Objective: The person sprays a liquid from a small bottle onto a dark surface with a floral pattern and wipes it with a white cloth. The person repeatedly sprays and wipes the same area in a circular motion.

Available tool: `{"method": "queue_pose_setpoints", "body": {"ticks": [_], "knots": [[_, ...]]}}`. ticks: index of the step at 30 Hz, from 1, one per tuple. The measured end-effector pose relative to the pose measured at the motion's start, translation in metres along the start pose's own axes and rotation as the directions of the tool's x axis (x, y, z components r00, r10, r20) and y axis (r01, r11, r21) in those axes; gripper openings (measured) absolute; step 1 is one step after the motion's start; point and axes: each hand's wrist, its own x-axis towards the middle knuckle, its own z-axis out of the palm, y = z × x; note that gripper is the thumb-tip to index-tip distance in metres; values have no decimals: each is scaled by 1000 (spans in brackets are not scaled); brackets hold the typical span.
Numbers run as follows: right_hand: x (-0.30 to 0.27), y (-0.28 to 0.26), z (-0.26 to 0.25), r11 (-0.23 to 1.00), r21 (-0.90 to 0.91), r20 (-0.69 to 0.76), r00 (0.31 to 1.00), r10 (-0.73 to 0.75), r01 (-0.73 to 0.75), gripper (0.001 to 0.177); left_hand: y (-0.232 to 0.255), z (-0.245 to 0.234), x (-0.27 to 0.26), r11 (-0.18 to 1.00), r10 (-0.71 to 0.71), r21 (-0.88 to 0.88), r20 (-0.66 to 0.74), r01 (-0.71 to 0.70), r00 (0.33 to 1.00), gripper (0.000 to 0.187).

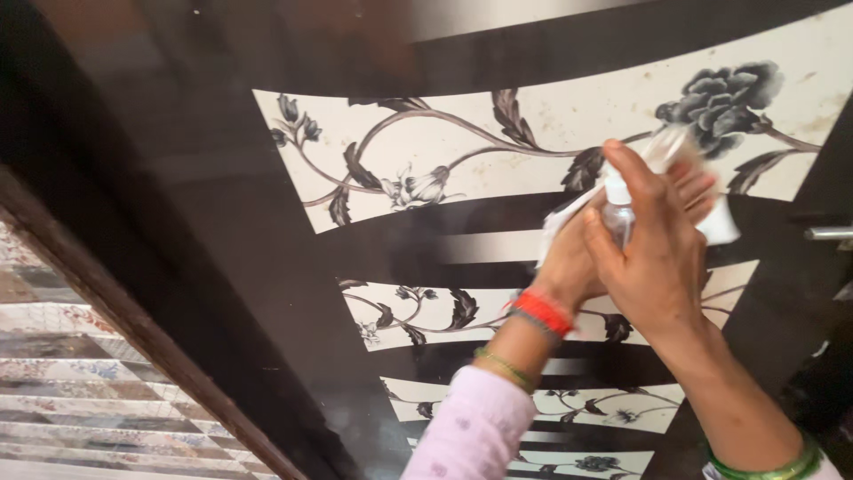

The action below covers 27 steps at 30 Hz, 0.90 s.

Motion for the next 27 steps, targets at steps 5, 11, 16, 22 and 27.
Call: {"method": "queue_pose_setpoints", "body": {"ticks": [5, 11, 16, 22, 27], "knots": [[-5, 19, 5, 998, -53, 40, 999, 28, -26, 61, -37, -90, -58, 929, 10, 355, 252, -102, 968, 91], [6, 33, -15, 999, -41, 58, 998, 21, -19, 65, -50, -165, -37, 703, -134, 532, -552, 472, 823, 64], [9, 53, -39, 992, -108, -42, 997, -70, 65, 57, -2, -75, 68, 899, -30, 353, -544, 261, 838, 72], [0, 87, -57, 989, -145, -76, 997, 2, -13, 57, 57, 10, 46, 767, 231, 561, 211, -311, 950, 59], [-4, 95, -55, 993, -112, -7, 999, 32, -33, 62, 23, -37, 5, 834, 121, 534, 74, -141, 990, 72]]}}
